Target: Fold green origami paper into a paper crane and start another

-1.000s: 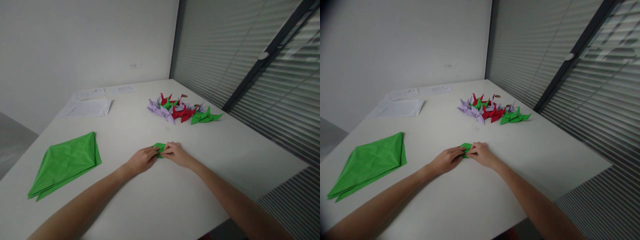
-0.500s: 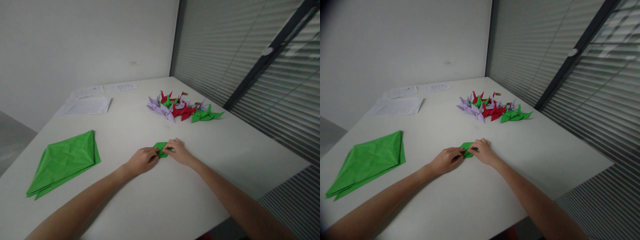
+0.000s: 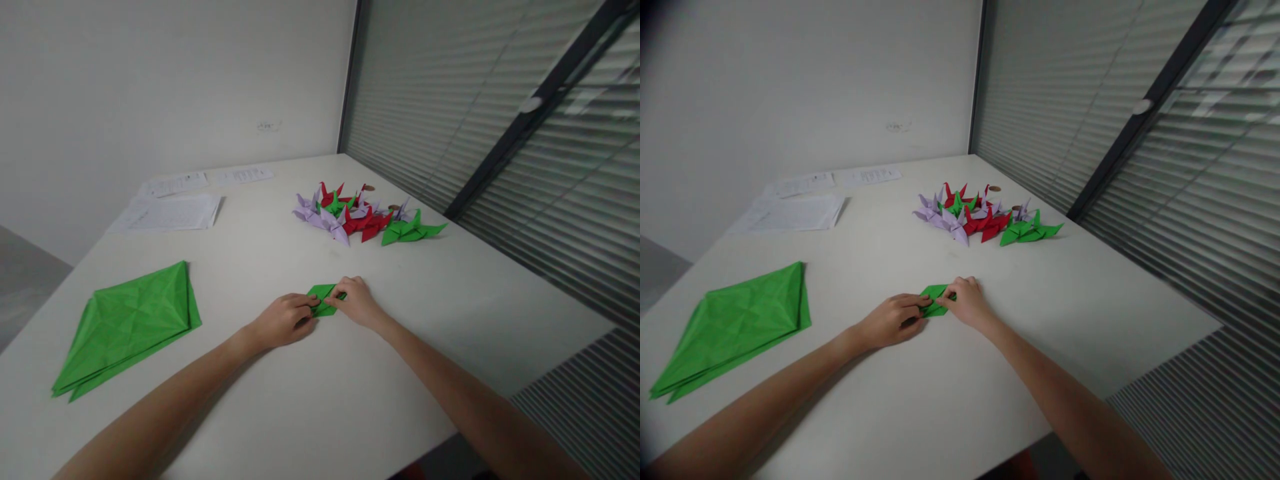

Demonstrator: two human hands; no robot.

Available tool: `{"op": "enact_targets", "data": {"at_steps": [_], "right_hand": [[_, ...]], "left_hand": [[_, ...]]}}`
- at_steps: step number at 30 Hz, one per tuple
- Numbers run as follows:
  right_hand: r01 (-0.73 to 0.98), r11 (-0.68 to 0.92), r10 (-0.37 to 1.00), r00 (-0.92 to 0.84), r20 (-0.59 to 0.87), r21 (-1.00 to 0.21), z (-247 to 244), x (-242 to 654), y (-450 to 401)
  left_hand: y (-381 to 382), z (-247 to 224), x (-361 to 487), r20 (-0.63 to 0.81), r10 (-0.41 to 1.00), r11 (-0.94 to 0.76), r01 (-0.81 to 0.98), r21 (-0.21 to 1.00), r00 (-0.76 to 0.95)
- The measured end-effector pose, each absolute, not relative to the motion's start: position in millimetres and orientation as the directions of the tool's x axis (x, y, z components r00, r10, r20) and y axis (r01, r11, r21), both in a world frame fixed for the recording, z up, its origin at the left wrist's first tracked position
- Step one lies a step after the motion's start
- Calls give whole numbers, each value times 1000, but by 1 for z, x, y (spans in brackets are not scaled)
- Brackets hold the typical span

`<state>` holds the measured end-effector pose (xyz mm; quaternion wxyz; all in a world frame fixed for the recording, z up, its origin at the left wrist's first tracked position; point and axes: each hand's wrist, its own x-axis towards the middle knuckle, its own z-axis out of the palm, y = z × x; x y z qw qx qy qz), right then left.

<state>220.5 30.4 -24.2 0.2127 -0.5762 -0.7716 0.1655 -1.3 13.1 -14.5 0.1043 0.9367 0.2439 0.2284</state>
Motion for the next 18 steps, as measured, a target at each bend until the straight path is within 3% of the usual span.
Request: {"op": "enact_targets", "data": {"at_steps": [18], "right_hand": [[858,303,950,-235,208,-414,-28,219,29]], "left_hand": [[14,-13,-1,352,494,-860,385,336,795]]}}
